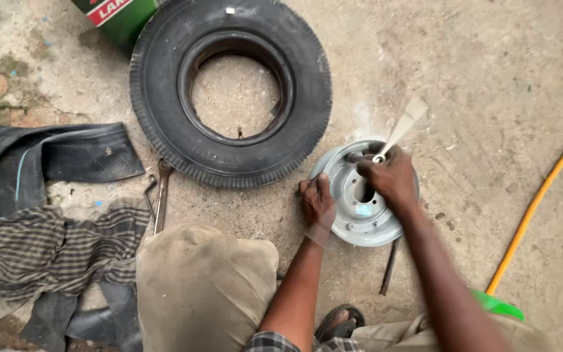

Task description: The person uses a socket wrench to tighten nuts on a wheel rim, then places a rim ring and the rim onto a tire. They secure the assembly by inserting and tightening nuts into the rim holes.

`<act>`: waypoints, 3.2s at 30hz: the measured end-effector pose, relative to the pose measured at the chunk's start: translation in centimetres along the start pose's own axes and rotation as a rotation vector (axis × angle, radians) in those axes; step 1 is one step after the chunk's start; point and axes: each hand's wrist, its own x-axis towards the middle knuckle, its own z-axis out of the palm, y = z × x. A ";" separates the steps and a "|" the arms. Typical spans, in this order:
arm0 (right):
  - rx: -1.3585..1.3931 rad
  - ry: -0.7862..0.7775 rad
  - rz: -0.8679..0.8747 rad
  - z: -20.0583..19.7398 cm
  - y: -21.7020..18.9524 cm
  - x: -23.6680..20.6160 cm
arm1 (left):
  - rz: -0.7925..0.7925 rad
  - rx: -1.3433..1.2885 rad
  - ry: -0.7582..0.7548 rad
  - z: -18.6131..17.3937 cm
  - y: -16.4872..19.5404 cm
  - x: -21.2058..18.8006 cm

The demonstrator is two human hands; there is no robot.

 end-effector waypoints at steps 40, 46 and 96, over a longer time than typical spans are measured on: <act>-0.396 0.009 0.217 -8.5 8.7 -7.5 | -0.269 0.024 -0.173 -1.7 1.8 0.1; 0.103 0.037 0.310 -4.2 11.4 -9.8 | -0.309 0.190 -0.297 -3.5 2.7 -0.5; 0.448 0.245 0.513 -5.6 12.7 -17.8 | -0.246 0.390 -0.161 -1.4 3.3 -5.7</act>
